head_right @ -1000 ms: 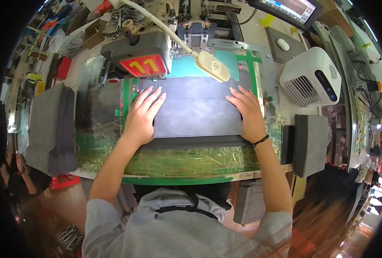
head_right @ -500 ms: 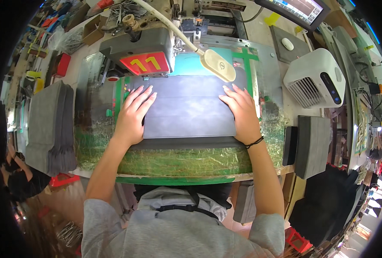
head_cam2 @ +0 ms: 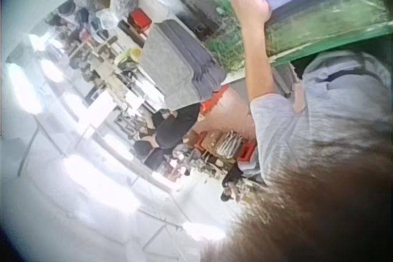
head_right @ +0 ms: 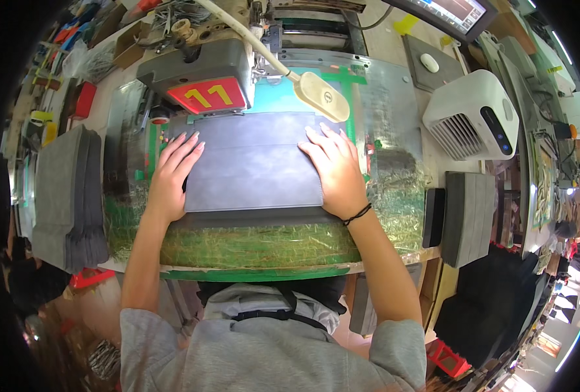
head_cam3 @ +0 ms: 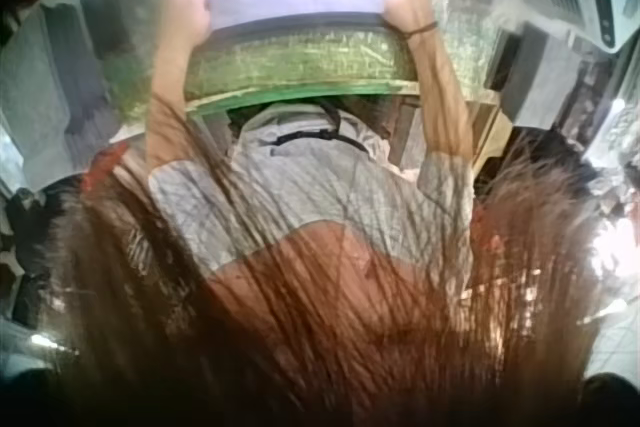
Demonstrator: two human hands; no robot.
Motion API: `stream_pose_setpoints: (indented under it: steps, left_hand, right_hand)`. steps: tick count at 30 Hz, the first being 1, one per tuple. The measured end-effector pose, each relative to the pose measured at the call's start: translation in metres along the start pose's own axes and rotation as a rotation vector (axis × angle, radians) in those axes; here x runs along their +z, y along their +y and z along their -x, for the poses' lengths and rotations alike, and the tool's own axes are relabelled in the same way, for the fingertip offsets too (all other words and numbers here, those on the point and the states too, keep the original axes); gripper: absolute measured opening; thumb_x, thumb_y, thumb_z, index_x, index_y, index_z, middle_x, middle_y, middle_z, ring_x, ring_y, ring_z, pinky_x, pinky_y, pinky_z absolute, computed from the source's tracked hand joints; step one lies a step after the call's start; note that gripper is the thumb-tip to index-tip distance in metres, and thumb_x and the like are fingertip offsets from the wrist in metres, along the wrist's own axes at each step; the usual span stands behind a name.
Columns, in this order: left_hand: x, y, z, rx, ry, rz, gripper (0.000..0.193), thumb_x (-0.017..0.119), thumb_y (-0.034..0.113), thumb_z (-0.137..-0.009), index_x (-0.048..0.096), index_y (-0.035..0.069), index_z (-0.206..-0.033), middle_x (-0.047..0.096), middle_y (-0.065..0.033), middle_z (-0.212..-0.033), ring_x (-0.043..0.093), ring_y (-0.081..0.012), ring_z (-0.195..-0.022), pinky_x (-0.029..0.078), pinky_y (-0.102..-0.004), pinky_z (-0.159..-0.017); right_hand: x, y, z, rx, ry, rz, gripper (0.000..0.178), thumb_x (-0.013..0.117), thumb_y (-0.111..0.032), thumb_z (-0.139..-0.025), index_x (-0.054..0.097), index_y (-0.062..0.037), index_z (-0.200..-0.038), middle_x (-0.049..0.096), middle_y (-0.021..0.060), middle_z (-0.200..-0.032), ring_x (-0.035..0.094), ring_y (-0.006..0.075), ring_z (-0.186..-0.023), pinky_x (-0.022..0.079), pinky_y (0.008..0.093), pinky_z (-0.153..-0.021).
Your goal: The person operates a sewing machine to stitch rectangular gray fabric pieces. They repeatedly pick up a piece, place it under the presser foot, guide it through the machine, and then move the finished piece to a stack on the right. The process is continuous and repetitive.
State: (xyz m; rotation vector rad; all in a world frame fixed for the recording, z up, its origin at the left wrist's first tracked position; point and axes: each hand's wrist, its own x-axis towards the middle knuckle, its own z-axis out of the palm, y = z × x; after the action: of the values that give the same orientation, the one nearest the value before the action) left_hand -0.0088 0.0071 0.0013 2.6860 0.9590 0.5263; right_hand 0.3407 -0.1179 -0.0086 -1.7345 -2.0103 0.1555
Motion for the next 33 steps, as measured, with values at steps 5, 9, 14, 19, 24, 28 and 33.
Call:
stream_pose_setpoints:
  steps: [5,9,14,19,24,28,33]
  left_hand:
    - [-0.006,-0.012,0.007,0.010,0.005,-0.029,0.057,0.061,0.008,-0.090,0.065,0.003,-0.147,0.059,-0.0156,-0.157,0.049,-0.0417,-0.147,0.036,-0.0533,-0.125]
    - [-0.012,-0.020,0.012,0.011,0.006,-0.026,0.055,0.063,0.012,-0.093,0.065,0.003,-0.147,0.060,-0.0155,-0.156,0.049,-0.0415,-0.147,0.036,-0.0533,-0.125]
    - [-0.019,-0.030,0.019,-0.002,0.001,-0.028,0.054,0.064,0.015,-0.095,0.064,0.003,-0.147,0.059,-0.0159,-0.157,0.048,-0.0412,-0.148,0.036,-0.0524,-0.125]
    - [-0.025,-0.039,0.025,-0.013,0.007,-0.038,0.053,0.065,0.018,-0.096,0.065,0.002,-0.146,0.059,-0.0172,-0.157,0.048,-0.0413,-0.149,0.036,-0.0518,-0.125]
    - [-0.033,-0.048,0.031,-0.024,-0.007,-0.056,0.052,0.065,0.017,-0.096,0.066,0.001,-0.145,0.059,-0.0188,-0.155,0.049,-0.0411,-0.150,0.036,-0.0515,-0.126]
    - [-0.043,-0.051,0.035,-0.047,-0.013,-0.070,0.053,0.062,0.013,-0.094,0.066,0.002,-0.146,0.060,-0.0178,-0.155,0.049,-0.0401,-0.149,0.037,-0.0505,-0.125]
    - [-0.046,-0.062,0.041,-0.062,-0.012,-0.071,0.054,0.060,0.007,-0.093,0.066,0.004,-0.146,0.061,-0.0155,-0.155,0.050,-0.0389,-0.148,0.039,-0.0493,-0.124]
  right_hand:
    - [0.004,-0.014,-0.007,-0.001,-0.009,-0.006,0.049,0.061,-0.004,-0.088,0.067,-0.0105,-0.136,0.061,0.0131,-0.152,0.049,0.0394,-0.148,0.032,0.0577,-0.126]
    - [0.011,-0.022,-0.011,-0.014,0.002,-0.009,0.050,0.062,-0.003,-0.086,0.066,-0.0100,-0.136,0.061,0.0137,-0.152,0.049,0.0398,-0.148,0.033,0.0588,-0.125]
    - [0.015,-0.036,-0.019,-0.032,0.014,-0.002,0.048,0.062,-0.003,-0.087,0.067,-0.0091,-0.134,0.062,0.0145,-0.150,0.050,0.0402,-0.146,0.035,0.0593,-0.123]
    - [0.025,-0.044,-0.024,-0.046,0.022,-0.001,0.046,0.063,-0.006,-0.088,0.067,-0.0088,-0.134,0.062,0.0147,-0.149,0.052,0.0405,-0.144,0.036,0.0597,-0.123]
    - [0.035,-0.055,-0.030,-0.050,0.024,0.000,0.044,0.061,-0.007,-0.090,0.067,-0.0081,-0.133,0.062,0.0151,-0.149,0.052,0.0402,-0.144,0.036,0.0597,-0.122]
    - [0.041,-0.064,-0.034,-0.053,0.018,0.009,0.046,0.061,-0.007,-0.089,0.066,-0.0076,-0.134,0.061,0.0148,-0.150,0.050,0.0399,-0.145,0.037,0.0577,-0.121]
    - [0.049,-0.073,-0.038,-0.050,0.012,0.023,0.047,0.061,-0.007,-0.089,0.066,-0.0079,-0.136,0.061,0.0142,-0.152,0.050,0.0392,-0.146,0.038,0.0557,-0.119]
